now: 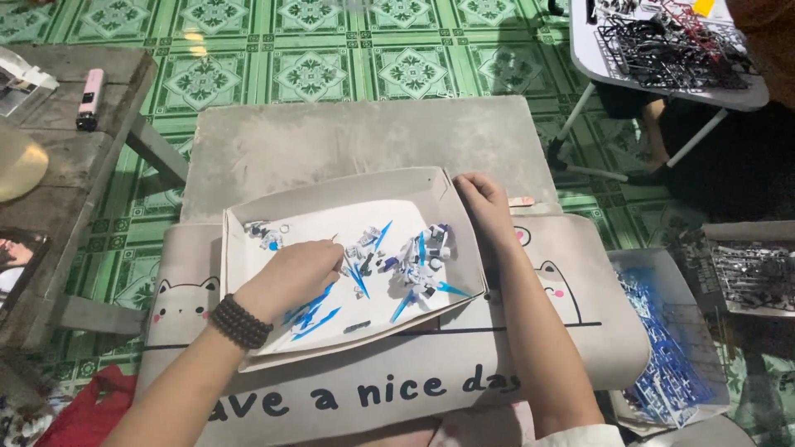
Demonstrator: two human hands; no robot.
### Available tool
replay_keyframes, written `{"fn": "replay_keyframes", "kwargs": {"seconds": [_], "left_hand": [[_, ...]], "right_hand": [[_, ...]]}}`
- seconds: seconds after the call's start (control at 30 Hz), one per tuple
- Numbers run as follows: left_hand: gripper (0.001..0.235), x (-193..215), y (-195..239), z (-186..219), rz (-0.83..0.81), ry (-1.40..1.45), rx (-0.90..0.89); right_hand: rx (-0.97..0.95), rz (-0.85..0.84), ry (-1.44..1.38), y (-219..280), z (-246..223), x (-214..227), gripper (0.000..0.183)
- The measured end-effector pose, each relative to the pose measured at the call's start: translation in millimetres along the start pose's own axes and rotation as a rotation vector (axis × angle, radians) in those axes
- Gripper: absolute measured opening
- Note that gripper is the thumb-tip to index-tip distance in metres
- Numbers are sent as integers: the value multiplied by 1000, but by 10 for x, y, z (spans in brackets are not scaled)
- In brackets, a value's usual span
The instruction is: The person assembles a small white and blue model kit by hand, picking up individual plastic parts from a box and attaching them to a growing structure. The person handles the parts one at a time, snapping them together to form the model.
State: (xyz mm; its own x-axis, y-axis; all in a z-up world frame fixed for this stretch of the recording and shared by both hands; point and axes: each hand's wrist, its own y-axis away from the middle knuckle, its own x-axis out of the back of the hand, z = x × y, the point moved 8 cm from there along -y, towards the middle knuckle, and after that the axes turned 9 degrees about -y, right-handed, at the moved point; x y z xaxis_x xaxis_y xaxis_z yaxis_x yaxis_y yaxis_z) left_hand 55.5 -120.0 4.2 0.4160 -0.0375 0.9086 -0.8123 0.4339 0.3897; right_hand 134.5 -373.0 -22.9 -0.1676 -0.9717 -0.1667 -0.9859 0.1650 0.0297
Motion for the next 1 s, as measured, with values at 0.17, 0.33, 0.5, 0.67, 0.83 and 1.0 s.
{"fn": "replay_keyframes", "kwargs": {"seconds": [0.17,0.33,0.5,0.67,0.83,1.0], "left_hand": [[12,75,-23,-19,123,-72,-28],[7,-23,-21,-77,168,-129,3],[12,167,153,-71,127,58,58],[16,309,211,-132,163,32,110],[13,122,93,-77,168,-22,20],[9,57,-34,-79,228,-41,-40]], "right_hand": [[26,5,-7,-38,-28,-8,10],[46,-16,15,-30,-73,-23,11],[35,-1,0,-92,21,34,12],[39,-6,16,-69,18,32,12],[46,-26,57,-30,-3,15,13],[50,-35,52,-53,-3,2,14]]}}
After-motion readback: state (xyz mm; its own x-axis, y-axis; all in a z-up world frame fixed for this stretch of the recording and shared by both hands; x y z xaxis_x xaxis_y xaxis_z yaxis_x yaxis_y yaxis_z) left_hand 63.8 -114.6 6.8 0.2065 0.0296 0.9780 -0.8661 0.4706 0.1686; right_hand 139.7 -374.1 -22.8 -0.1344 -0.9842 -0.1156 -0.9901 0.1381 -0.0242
